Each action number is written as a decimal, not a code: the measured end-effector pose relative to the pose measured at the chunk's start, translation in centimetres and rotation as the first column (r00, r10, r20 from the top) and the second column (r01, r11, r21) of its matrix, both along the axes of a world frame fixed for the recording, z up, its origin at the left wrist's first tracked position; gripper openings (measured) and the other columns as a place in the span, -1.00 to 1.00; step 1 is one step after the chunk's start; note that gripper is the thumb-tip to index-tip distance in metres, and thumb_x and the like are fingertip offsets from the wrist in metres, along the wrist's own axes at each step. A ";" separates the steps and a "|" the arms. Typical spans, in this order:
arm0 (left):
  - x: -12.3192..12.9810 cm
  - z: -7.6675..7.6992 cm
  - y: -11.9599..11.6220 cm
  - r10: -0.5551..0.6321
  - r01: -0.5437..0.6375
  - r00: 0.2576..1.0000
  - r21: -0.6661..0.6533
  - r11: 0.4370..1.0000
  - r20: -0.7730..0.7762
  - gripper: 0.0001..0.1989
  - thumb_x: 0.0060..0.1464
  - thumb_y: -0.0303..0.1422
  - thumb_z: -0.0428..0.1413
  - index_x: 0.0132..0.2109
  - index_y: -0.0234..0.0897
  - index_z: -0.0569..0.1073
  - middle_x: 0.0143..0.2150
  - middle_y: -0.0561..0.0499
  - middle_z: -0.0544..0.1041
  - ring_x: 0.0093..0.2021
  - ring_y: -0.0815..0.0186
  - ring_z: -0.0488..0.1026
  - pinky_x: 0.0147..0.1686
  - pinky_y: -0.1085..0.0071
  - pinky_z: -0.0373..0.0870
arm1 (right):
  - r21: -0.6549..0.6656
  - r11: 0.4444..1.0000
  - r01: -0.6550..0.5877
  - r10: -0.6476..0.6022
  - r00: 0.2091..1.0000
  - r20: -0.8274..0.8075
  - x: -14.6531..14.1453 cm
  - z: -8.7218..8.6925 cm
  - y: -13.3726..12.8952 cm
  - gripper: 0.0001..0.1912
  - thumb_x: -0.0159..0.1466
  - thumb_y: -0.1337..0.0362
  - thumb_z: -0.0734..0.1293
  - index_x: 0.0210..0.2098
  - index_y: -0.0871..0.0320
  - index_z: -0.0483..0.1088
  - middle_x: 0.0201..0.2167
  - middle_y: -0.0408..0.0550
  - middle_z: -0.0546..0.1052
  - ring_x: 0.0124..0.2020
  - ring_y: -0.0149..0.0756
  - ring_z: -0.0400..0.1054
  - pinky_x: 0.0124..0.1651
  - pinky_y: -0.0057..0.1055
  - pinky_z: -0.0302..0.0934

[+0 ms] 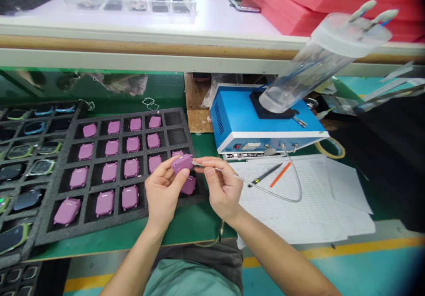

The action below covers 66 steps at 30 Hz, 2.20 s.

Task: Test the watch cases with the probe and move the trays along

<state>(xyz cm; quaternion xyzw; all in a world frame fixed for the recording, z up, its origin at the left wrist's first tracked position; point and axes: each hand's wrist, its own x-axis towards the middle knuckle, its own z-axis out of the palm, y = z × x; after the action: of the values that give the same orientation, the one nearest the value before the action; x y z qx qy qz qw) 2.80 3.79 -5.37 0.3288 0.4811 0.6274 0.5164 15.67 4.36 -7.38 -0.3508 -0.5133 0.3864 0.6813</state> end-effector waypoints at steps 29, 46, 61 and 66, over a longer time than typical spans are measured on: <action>-0.1 0.0 -0.1 -0.006 0.005 1.000 -0.010 1.000 -0.011 -0.59 -0.02 -0.35 0.49 0.01 -0.24 0.67 -0.02 -0.10 0.73 -0.05 0.25 0.71 -0.06 0.54 0.64 | -0.010 1.000 -0.003 0.003 1.000 0.009 0.0 0.0 0.0 -0.86 0.49 0.29 0.32 -0.06 0.06 0.55 -0.09 -0.02 0.63 -0.02 -0.24 0.61 -0.07 -0.30 0.64; -0.1 0.0 0.0 -0.005 0.005 1.000 -0.015 1.000 -0.011 -0.58 -0.02 -0.35 0.49 0.01 -0.24 0.67 -0.02 -0.11 0.73 -0.05 0.25 0.71 -0.05 0.54 0.64 | -0.023 1.000 0.009 -0.008 1.000 0.031 0.1 -0.1 -0.1 -0.86 0.49 0.24 0.32 -0.07 0.06 0.54 -0.09 0.00 0.64 -0.03 -0.23 0.61 -0.08 -0.30 0.65; 0.1 0.0 0.0 -0.007 0.004 0.998 -0.051 0.999 -0.057 -0.51 -0.05 -0.26 0.50 0.03 -0.31 0.64 0.00 -0.19 0.72 -0.03 0.15 0.70 -0.01 0.38 0.64 | -0.030 0.999 0.011 -0.010 0.999 0.036 0.0 -0.1 0.0 -0.86 0.49 0.22 0.33 -0.08 0.06 0.55 -0.09 0.00 0.64 -0.04 -0.21 0.61 -0.09 -0.29 0.65; -0.4 1.1 -0.2 -0.038 0.033 0.995 -0.058 0.998 -0.093 -0.49 0.00 -0.27 0.45 0.07 -0.30 0.53 -0.05 -0.16 0.73 -0.07 0.18 0.70 -0.07 0.38 0.63 | 0.008 0.999 0.045 -0.046 0.998 0.039 0.2 -0.4 -0.3 -0.86 0.48 0.27 0.33 -0.06 0.05 0.55 -0.05 0.01 0.65 0.02 -0.19 0.61 0.01 -0.24 0.61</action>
<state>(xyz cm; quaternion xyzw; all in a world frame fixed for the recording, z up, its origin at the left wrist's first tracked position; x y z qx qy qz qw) 2.36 3.55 -4.25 0.3520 0.5165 0.5881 0.5134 15.87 4.01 -7.75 -0.3673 -0.5197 0.3621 0.6811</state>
